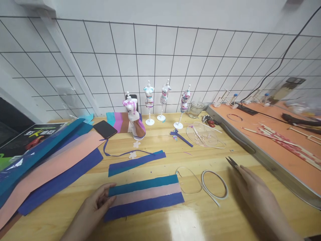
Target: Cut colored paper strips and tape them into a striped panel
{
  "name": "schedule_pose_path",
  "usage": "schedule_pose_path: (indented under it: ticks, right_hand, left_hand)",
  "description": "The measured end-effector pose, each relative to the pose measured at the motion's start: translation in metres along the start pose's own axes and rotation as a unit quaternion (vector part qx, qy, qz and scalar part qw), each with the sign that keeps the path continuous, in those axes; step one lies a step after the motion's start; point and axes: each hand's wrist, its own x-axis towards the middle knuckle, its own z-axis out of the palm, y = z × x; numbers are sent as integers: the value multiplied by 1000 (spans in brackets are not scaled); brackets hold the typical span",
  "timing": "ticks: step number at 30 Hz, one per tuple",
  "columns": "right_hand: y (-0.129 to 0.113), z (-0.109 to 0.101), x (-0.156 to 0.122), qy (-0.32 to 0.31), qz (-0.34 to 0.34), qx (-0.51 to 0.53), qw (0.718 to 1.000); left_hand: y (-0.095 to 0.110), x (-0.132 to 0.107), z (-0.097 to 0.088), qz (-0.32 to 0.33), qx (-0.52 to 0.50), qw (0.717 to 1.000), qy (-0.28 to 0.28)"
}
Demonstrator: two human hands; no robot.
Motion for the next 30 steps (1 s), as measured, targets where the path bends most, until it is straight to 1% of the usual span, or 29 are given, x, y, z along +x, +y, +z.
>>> schedule_pose_path:
  ticks: [2,4,7,10,12,14,15,17,18,19,20,21,24,25,27,30]
  right_hand:
    - [16,3,6,-22,-2,-22,999]
    - [22,-1,8,-45,-10,-35,998]
    - [21,-12,6,-62,-4,-58,996]
    - [17,-20,1,-58,42,-54,996]
    - [12,-21,-5,-54,95,10,994]
    - [4,-20,-13,-43,144,115,982]
    - [-1,-19,-18,-33,156,167,973]
    - [-15,-20,-29,-10,154,243,958]
    - [-23,-21,-33,-4,147,269,952]
    - [-32,-23,-37,-8,139,293,946]
    - [-41,-26,-41,-25,133,315,939]
    - [-51,-30,-44,-46,129,337,932]
    - [-81,-40,-49,-131,108,391,905]
    - [-90,-42,-51,-133,105,403,899]
    - [-105,-46,-54,-149,95,424,888]
    - [-118,-50,-57,-206,76,441,870]
  left_hand:
    - [3,-2,0,-1,14,1000,0]
    - [5,-3,-1,2,36,999,-2]
    - [6,-6,-3,6,83,997,-7]
    - [9,-8,-6,-1,149,989,-23]
    - [14,-9,-6,9,216,976,-20]
    - [23,-9,-3,29,293,956,-13]
    - [29,-8,0,38,330,943,-15]
    - [42,-4,7,44,395,917,-22]
    - [49,-2,12,51,421,905,-16]
    - [57,2,18,59,439,897,-9]
    - [64,5,25,70,442,894,-9]
    - [71,9,32,84,429,899,-21]
    - [90,21,58,120,343,922,-133]
    - [95,25,67,125,316,926,-162]
    - [102,29,82,126,303,928,-178]
    - [106,31,96,126,291,928,-195]
